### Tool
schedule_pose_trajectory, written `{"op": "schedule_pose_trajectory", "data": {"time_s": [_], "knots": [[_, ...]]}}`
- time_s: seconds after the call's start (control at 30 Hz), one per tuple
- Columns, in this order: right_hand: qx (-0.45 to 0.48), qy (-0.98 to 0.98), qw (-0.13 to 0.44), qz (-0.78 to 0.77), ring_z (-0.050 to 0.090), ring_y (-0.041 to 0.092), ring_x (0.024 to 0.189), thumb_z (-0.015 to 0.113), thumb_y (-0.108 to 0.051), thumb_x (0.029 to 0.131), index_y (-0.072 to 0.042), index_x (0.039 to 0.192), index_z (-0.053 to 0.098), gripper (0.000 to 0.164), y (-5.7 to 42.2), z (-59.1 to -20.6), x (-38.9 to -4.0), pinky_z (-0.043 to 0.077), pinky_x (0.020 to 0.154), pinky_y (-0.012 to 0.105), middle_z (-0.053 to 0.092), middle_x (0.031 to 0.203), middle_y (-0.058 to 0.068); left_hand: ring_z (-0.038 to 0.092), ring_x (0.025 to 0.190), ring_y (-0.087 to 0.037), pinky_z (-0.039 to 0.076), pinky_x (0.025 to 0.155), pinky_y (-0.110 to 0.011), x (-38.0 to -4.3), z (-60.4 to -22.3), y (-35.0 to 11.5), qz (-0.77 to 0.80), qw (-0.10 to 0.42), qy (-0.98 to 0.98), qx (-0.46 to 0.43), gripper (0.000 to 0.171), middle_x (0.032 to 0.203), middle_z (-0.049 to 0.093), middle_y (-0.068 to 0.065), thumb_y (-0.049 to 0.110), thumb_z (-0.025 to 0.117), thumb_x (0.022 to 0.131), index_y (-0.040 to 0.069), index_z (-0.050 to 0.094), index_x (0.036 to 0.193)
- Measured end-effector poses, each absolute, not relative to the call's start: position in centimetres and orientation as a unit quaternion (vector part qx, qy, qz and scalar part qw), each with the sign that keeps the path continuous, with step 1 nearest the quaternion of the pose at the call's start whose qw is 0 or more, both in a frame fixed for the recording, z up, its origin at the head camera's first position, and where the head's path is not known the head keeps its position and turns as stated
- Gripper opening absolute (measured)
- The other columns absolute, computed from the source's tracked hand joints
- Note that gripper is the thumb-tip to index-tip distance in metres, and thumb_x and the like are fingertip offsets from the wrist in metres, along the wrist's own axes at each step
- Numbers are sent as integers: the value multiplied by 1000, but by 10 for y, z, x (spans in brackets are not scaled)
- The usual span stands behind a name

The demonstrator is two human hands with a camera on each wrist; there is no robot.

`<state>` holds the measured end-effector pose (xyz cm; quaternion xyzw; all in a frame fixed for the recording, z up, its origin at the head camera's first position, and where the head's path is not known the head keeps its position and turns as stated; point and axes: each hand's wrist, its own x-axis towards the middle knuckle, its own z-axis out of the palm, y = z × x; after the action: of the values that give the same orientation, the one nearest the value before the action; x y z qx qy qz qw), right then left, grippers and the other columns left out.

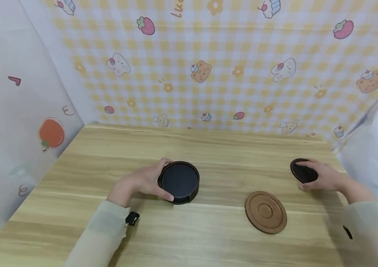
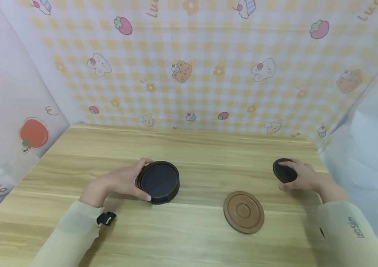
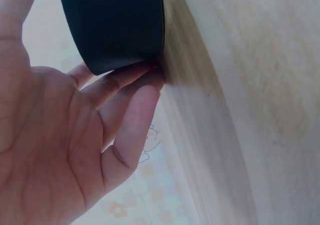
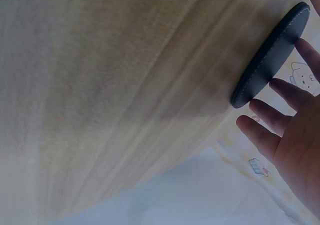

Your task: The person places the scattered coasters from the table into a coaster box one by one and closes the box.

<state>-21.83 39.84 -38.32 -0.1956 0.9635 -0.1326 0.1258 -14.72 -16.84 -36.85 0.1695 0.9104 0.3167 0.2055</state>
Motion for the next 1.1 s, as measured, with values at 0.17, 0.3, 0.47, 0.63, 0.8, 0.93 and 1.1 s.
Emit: {"op": "schedule_pose_trajectory", "data": {"time_s": [0.17,0.3,0.47,0.63,0.8,0.93,1.1], "knots": [[-192,960,115,-170,30,70,121,82,-31,79,1,140,41,79,404,-389,-217,19,95,75,26,142,45,56,124,-30,45,100,-51,-147,-369,-168,307,202,914,169,110,141,53,-13,50,89,66,19,25,150],[-192,960,106,-175,34,67,119,79,-29,82,-2,140,41,75,407,-391,-217,20,93,72,27,141,44,56,124,-30,44,101,-51,-147,-371,-167,312,201,913,168,110,141,53,-13,49,90,66,19,25,149],[-199,964,93,-153,41,60,120,78,-30,84,-3,139,44,70,403,-394,-220,24,91,67,35,139,41,56,123,-30,45,100,-51,-147,-372,-168,314,205,912,165,109,140,53,-14,49,89,67,20,24,149],[-206,967,85,-126,44,56,120,78,-34,84,-6,138,47,68,395,-394,-222,27,89,64,40,137,39,56,122,-30,45,99,-51,-148,-372,-169,317,205,910,169,109,140,53,-13,48,90,67,20,24,149],[-206,969,84,-112,47,56,117,78,-34,84,-7,137,48,67,390,-391,-219,28,89,63,41,136,40,56,123,-30,45,100,-52,-148,-369,-169,313,205,912,167,110,141,53,-13,49,90,66,20,24,150],[-208,968,84,-115,46,58,116,79,-34,83,-8,137,50,67,386,-389,-216,29,88,64,40,136,40,57,123,-30,45,100,-52,-148,-369,-169,306,205,916,162,111,141,53,-13,50,90,66,22,24,150],[-210,968,82,-113,45,59,115,79,-35,82,-8,137,49,68,384,-389,-213,29,87,65,39,136,40,56,123,-30,45,100,-52,-147,-370,-169,306,203,916,162,110,142,53,-12,51,89,66,22,25,150]]}}
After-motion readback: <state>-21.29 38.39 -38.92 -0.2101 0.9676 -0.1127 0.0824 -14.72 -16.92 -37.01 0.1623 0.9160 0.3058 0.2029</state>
